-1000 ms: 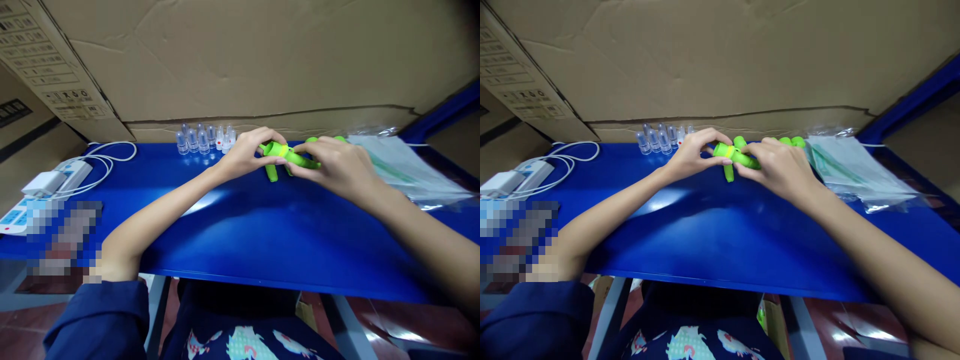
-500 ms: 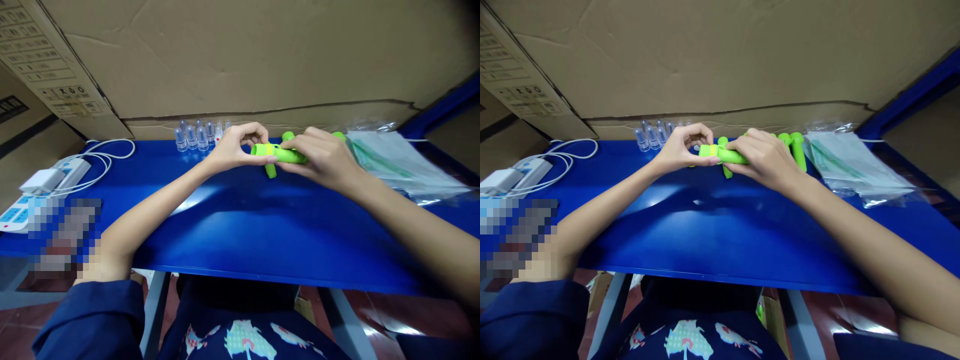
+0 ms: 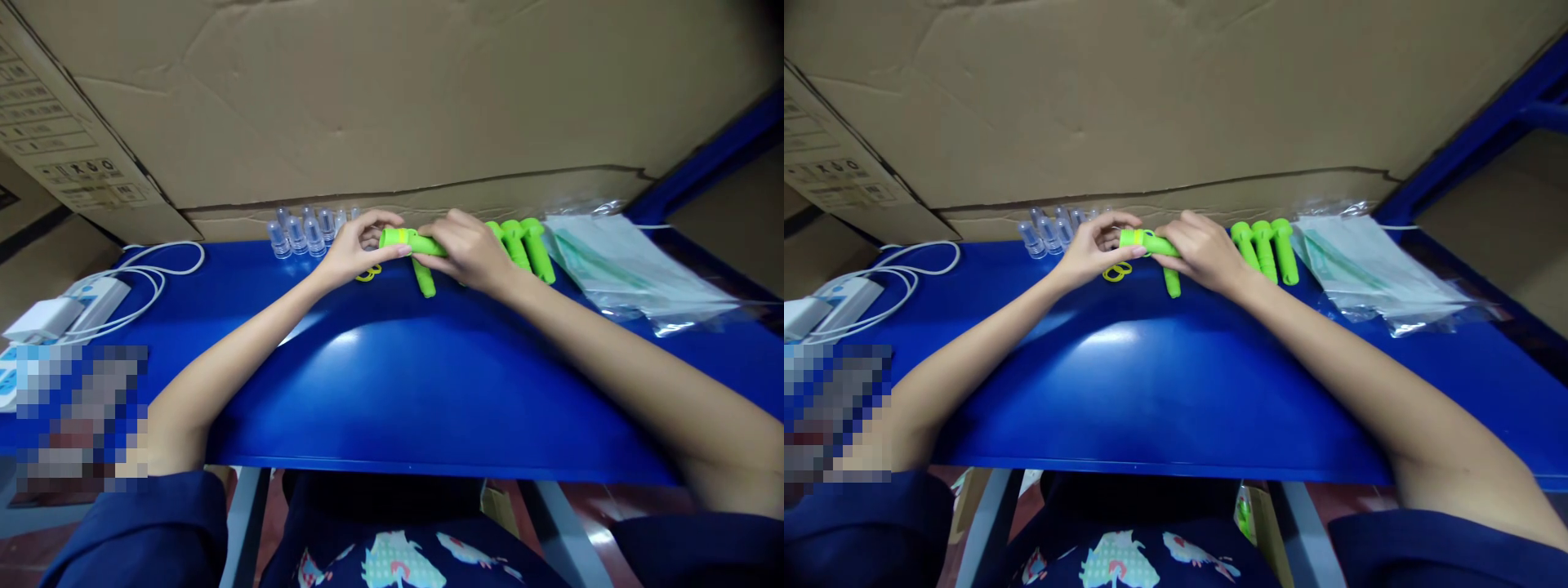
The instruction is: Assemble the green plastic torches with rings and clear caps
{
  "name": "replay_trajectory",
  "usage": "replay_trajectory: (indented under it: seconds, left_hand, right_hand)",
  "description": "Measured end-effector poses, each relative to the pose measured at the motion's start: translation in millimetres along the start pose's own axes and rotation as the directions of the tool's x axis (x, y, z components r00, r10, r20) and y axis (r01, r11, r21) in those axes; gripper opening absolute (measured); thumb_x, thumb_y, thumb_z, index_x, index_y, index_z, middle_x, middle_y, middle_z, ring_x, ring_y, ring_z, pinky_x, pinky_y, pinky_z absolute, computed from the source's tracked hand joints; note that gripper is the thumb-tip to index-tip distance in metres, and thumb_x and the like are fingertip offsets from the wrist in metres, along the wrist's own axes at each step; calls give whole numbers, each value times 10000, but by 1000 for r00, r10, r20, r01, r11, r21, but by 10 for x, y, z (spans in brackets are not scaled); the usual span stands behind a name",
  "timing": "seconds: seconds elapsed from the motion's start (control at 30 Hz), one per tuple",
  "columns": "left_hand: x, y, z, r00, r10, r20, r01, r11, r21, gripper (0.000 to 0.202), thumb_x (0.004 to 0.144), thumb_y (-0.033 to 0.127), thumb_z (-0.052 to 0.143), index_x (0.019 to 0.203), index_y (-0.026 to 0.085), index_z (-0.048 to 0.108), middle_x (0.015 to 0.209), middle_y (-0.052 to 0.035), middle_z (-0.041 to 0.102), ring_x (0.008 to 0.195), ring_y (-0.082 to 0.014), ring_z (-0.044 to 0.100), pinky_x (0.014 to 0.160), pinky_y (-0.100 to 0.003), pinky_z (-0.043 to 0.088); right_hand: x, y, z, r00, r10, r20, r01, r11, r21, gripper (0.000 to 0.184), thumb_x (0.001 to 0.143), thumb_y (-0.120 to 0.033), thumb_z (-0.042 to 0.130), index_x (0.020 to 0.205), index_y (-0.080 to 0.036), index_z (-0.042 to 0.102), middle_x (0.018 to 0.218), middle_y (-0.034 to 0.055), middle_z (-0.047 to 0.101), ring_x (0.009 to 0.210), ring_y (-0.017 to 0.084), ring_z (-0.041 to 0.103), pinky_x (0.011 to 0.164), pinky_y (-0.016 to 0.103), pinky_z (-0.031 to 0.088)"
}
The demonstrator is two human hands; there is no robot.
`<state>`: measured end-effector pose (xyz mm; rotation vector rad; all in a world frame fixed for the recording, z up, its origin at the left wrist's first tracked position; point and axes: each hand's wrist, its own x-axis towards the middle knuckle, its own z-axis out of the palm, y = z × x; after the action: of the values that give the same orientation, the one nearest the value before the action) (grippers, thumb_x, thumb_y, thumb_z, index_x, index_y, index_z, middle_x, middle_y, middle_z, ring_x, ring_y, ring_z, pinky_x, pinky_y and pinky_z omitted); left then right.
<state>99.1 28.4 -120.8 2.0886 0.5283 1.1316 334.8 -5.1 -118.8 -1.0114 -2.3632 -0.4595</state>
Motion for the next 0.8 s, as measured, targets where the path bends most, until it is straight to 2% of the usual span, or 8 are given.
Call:
replay_trajectory:
  seconds: [0.07,0.27,0.37,0.67,0.73,0.8]
  left_hand:
    - [0,-38,8,1000,1,-1,-1,1000,1,615,740,645,812,1082,155,667,1056,-77,719,930,-173,715,876,-315,572]
    - [-19,-120,45,990,55,-128,-53,998,24,586,674,640,859,982,163,717,1020,-71,725,879,-157,702,822,-301,584]
    - [-30,-132,41,988,76,-137,-68,996,57,569,683,649,849,950,165,713,962,-59,717,831,-145,689,787,-289,575]
    - [-71,-15,23,988,114,-101,-97,983,159,544,667,636,869,838,173,640,822,-23,652,719,-116,582,695,-255,489]
    - [-81,63,9,995,89,-50,-79,981,175,561,668,651,860,821,170,614,813,-22,637,724,-118,570,705,-258,481]
    - [-78,155,-30,997,49,55,-57,986,157,579,694,688,821,821,166,605,824,-27,635,744,-123,576,720,-258,479]
  right_hand:
    - [-19,7,43,1000,6,0,-6,1000,-5,456,1046,-503,415,1159,-152,683,932,145,698,901,293,601,794,415,457]
    - [-62,21,85,999,33,6,-33,999,8,416,1045,-500,437,1181,-194,683,954,131,701,917,300,602,801,430,463]
    - [-74,31,108,1000,9,0,-9,1000,21,448,1049,-513,419,1192,-180,682,951,139,700,923,304,595,801,438,459]
    - [-66,29,79,994,-106,-13,106,994,9,527,1060,-562,350,1153,-167,686,974,142,716,867,274,582,765,407,435]
    - [-71,21,55,992,-127,8,127,992,12,554,1062,-583,311,1152,-182,682,975,131,716,857,267,577,762,401,429]
    - [-85,16,42,991,-128,41,127,992,19,576,1058,-609,271,1149,-212,678,963,115,709,844,263,566,766,401,422]
